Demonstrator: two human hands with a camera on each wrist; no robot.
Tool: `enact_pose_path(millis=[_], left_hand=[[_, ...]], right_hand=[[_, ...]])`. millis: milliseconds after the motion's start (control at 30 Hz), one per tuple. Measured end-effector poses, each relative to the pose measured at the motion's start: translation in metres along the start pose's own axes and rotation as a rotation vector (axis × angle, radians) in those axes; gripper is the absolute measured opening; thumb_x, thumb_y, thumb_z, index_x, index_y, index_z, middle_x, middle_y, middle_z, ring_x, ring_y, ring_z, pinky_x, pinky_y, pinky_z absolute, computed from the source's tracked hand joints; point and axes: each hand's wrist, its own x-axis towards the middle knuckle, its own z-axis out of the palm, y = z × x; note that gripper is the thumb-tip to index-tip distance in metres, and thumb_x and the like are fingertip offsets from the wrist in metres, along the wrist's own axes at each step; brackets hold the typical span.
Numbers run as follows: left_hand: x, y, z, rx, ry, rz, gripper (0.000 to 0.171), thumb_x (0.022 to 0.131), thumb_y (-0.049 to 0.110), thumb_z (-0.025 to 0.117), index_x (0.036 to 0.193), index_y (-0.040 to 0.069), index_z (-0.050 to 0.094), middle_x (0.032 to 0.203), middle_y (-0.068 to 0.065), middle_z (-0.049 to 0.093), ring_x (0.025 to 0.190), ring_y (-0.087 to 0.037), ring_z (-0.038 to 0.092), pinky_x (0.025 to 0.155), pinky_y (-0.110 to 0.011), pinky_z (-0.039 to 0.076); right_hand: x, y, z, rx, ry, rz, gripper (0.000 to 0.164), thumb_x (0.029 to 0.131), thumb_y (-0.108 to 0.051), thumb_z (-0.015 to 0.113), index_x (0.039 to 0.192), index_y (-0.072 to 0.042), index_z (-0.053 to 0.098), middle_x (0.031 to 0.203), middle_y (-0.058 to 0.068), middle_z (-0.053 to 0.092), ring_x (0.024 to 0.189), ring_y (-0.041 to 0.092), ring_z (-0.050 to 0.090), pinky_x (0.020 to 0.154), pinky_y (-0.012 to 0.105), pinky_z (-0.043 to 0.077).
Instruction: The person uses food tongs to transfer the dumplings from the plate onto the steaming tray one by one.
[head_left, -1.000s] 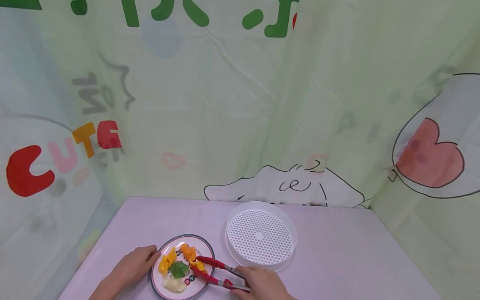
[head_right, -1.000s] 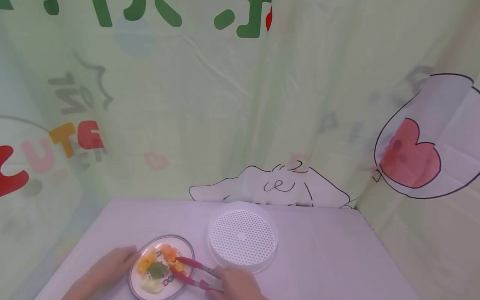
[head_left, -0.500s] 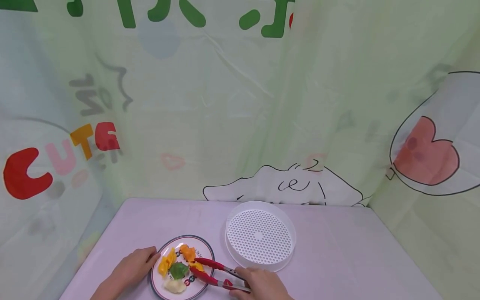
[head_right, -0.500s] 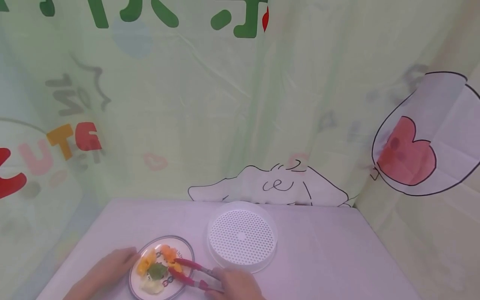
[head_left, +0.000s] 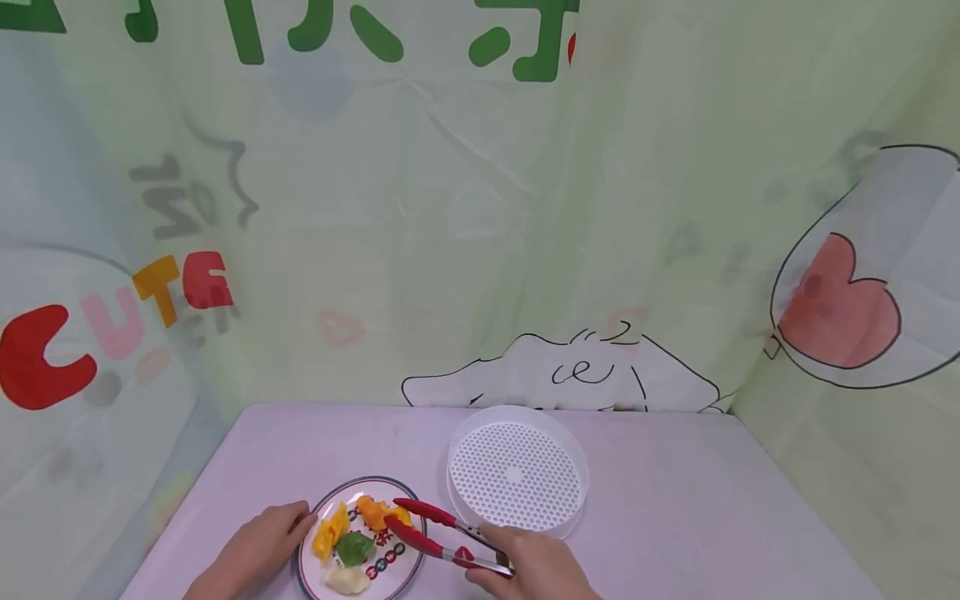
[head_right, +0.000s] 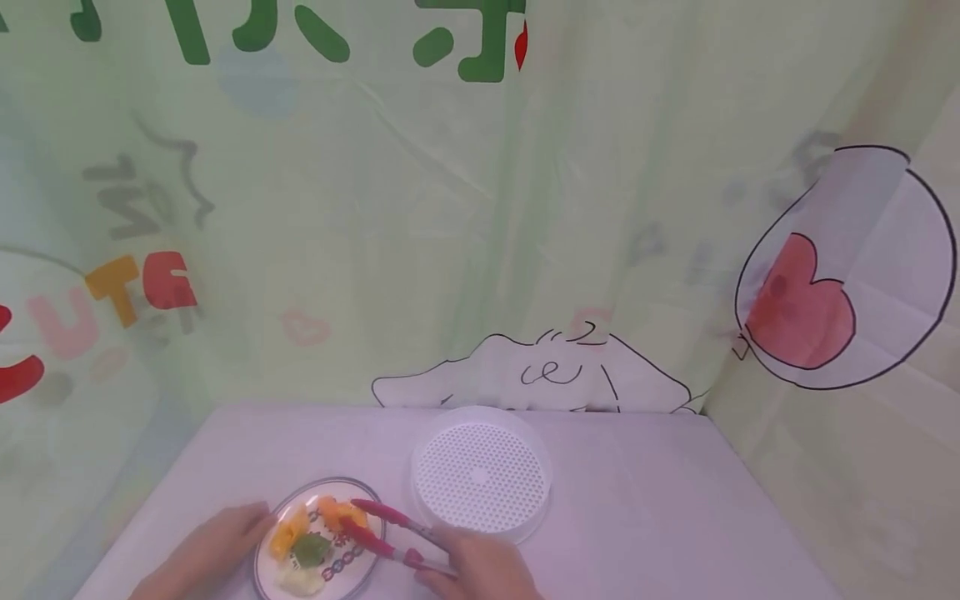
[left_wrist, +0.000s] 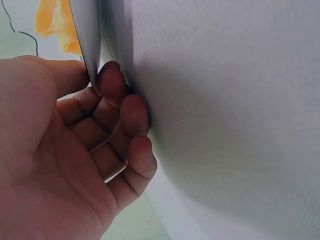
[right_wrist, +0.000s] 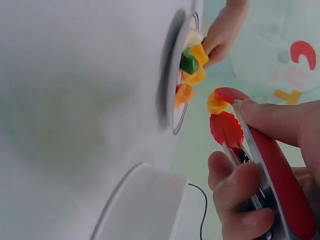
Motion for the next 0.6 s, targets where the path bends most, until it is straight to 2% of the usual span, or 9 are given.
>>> enact_pose_path(millis=[133, 233, 367, 533, 600], left_hand=[[-0.001, 0.000, 0.001, -0.016, 0.003, -0.001, 0.030, 0.101, 0.036, 0.059, 0.105, 0.008, 0.068, 0.085, -0.001, 0.065, 0.079, -0.016, 0.056, 0.077, -0.042, 0.054], [-0.001, 0.001, 0.002, -0.022, 0.008, 0.006, 0.024, 0.101, 0.033, 0.059, 0.097, 0.011, 0.066, 0.076, 0.002, 0.057, 0.073, -0.016, 0.051, 0.069, -0.035, 0.046], [-0.002, 0.002, 0.002, -0.022, 0.009, 0.009, 0.023, 0.101, 0.032, 0.059, 0.098, 0.010, 0.066, 0.076, 0.003, 0.057, 0.074, -0.015, 0.050, 0.069, -0.034, 0.046], [-0.001, 0.003, 0.002, -0.020, 0.000, -0.006, 0.024, 0.101, 0.032, 0.059, 0.100, 0.010, 0.067, 0.079, 0.003, 0.059, 0.075, -0.016, 0.051, 0.071, -0.035, 0.048], [0.000, 0.002, 0.002, -0.021, 0.001, -0.007, 0.025, 0.101, 0.033, 0.059, 0.100, 0.009, 0.067, 0.079, 0.003, 0.059, 0.075, -0.016, 0.051, 0.071, -0.035, 0.049]], right_hand=[[-0.001, 0.002, -0.007, 0.015, 0.023, 0.033, 0.056, 0.081, -0.051, 0.079, 0.124, -0.017, 0.069, 0.080, -0.011, 0.063, 0.068, 0.008, 0.052, 0.064, 0.027, 0.055], [-0.002, 0.007, -0.013, 0.010, 0.044, 0.045, 0.059, 0.081, -0.053, 0.078, 0.125, -0.015, 0.069, 0.079, -0.010, 0.061, 0.068, 0.008, 0.051, 0.061, 0.025, 0.051], [-0.005, 0.014, -0.021, -0.051, 0.106, 0.026, 0.061, 0.082, -0.060, 0.073, 0.125, -0.016, 0.068, 0.085, -0.012, 0.064, 0.071, 0.007, 0.051, 0.061, 0.024, 0.045], [-0.007, 0.023, -0.032, -0.122, 0.202, 0.054, 0.061, 0.082, -0.059, 0.074, 0.126, -0.018, 0.069, 0.101, -0.009, 0.071, 0.079, 0.006, 0.055, 0.071, 0.031, 0.052], [-0.006, 0.027, -0.037, -0.122, 0.221, 0.099, 0.063, 0.081, -0.057, 0.076, 0.128, -0.017, 0.069, 0.107, -0.004, 0.073, 0.084, 0.010, 0.060, 0.076, 0.037, 0.055]])
